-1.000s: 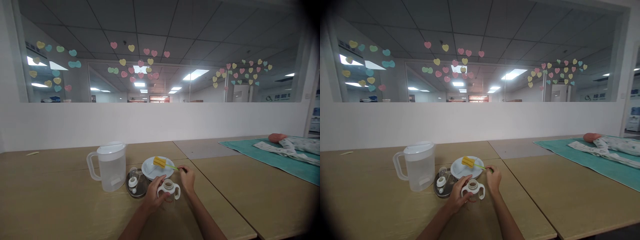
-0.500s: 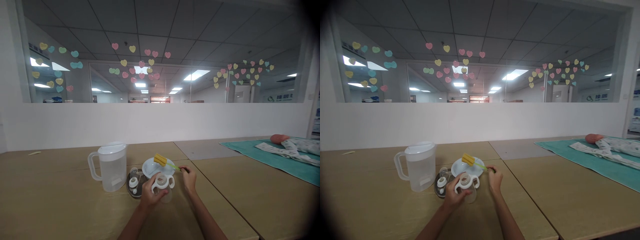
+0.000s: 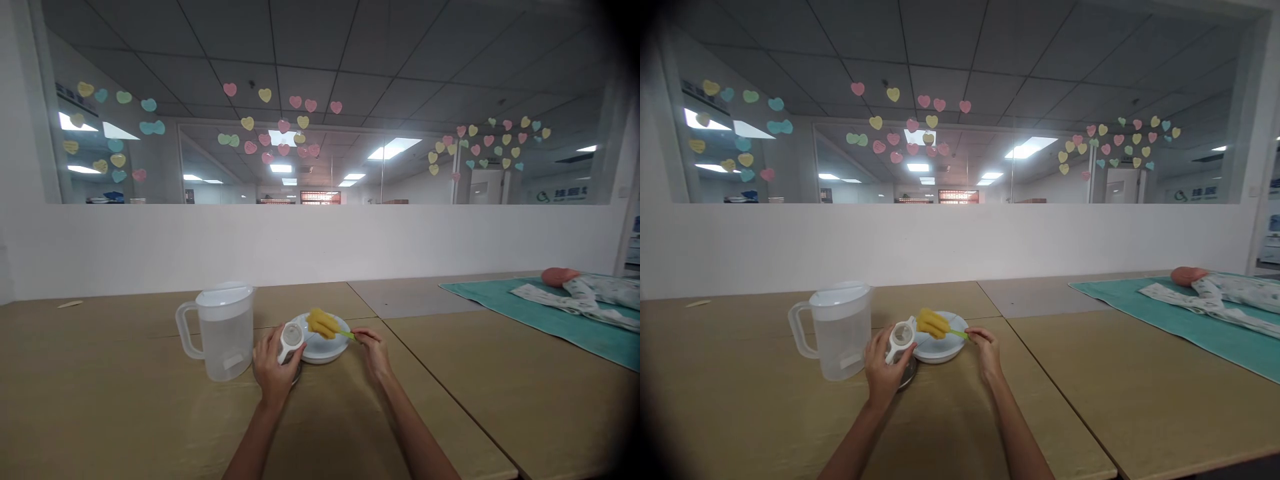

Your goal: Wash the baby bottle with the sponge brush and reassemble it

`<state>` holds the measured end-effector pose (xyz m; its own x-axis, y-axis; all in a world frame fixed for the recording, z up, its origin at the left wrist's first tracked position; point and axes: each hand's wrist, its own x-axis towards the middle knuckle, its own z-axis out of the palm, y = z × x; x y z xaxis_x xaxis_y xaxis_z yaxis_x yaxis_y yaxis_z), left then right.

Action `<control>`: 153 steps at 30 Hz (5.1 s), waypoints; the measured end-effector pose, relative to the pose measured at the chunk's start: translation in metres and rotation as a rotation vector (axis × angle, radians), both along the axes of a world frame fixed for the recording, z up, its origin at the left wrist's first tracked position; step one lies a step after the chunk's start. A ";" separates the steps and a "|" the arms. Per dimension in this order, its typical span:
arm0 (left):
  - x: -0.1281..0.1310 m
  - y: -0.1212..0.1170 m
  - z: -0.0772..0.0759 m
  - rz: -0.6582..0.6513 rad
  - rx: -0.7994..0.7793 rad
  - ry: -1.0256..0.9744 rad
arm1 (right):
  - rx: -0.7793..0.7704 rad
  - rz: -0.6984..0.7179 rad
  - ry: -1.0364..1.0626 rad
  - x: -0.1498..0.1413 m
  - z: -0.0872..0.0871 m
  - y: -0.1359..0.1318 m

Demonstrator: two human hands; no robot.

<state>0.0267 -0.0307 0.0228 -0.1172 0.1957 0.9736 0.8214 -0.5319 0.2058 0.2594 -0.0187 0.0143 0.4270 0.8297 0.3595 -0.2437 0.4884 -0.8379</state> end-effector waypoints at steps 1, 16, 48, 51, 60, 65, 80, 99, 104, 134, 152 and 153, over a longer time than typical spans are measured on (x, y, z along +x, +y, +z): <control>0.000 0.000 0.000 0.014 0.003 0.014 | 0.001 0.004 -0.024 -0.001 0.000 0.000; -0.010 0.000 -0.003 0.158 0.024 0.280 | 0.521 -0.636 -0.769 0.000 0.001 -0.019; -0.011 -0.004 0.003 0.268 0.003 0.397 | 0.358 -0.855 -0.756 0.001 -0.002 -0.017; -0.016 -0.001 0.003 0.296 0.007 0.365 | 0.090 -0.993 -0.518 0.018 -0.009 -0.004; 0.001 -0.001 -0.005 -0.155 -0.025 0.013 | -0.143 -0.738 -0.565 0.031 -0.052 0.034; 0.018 -0.012 -0.018 -0.372 -0.105 0.137 | -0.175 -0.581 -0.726 0.018 -0.058 0.035; 0.031 -0.021 -0.027 -0.536 -0.469 0.298 | -0.491 -0.364 -1.030 0.009 -0.040 0.019; -0.022 0.018 -0.013 0.053 -0.558 0.124 | -0.590 -0.274 -1.120 0.008 -0.034 0.014; -0.028 0.024 -0.021 0.179 -0.743 0.360 | -0.594 -0.271 -1.127 0.007 -0.034 0.013; -0.030 0.028 -0.008 0.137 -0.897 0.472 | -0.613 -0.241 -1.198 -0.001 -0.024 0.004; -0.023 0.029 -0.002 0.201 -0.938 0.272 | -0.626 -0.242 -1.196 -0.003 -0.020 0.002; -0.022 0.028 0.000 0.203 -0.930 0.240 | -0.624 -0.242 -1.196 -0.003 -0.020 0.002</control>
<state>0.0042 -0.0024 0.0227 -0.0526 0.8948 0.4434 0.9542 -0.0860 0.2866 0.2567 -0.0168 -0.0062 0.2791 0.9381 0.2049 0.8137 -0.1177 -0.5692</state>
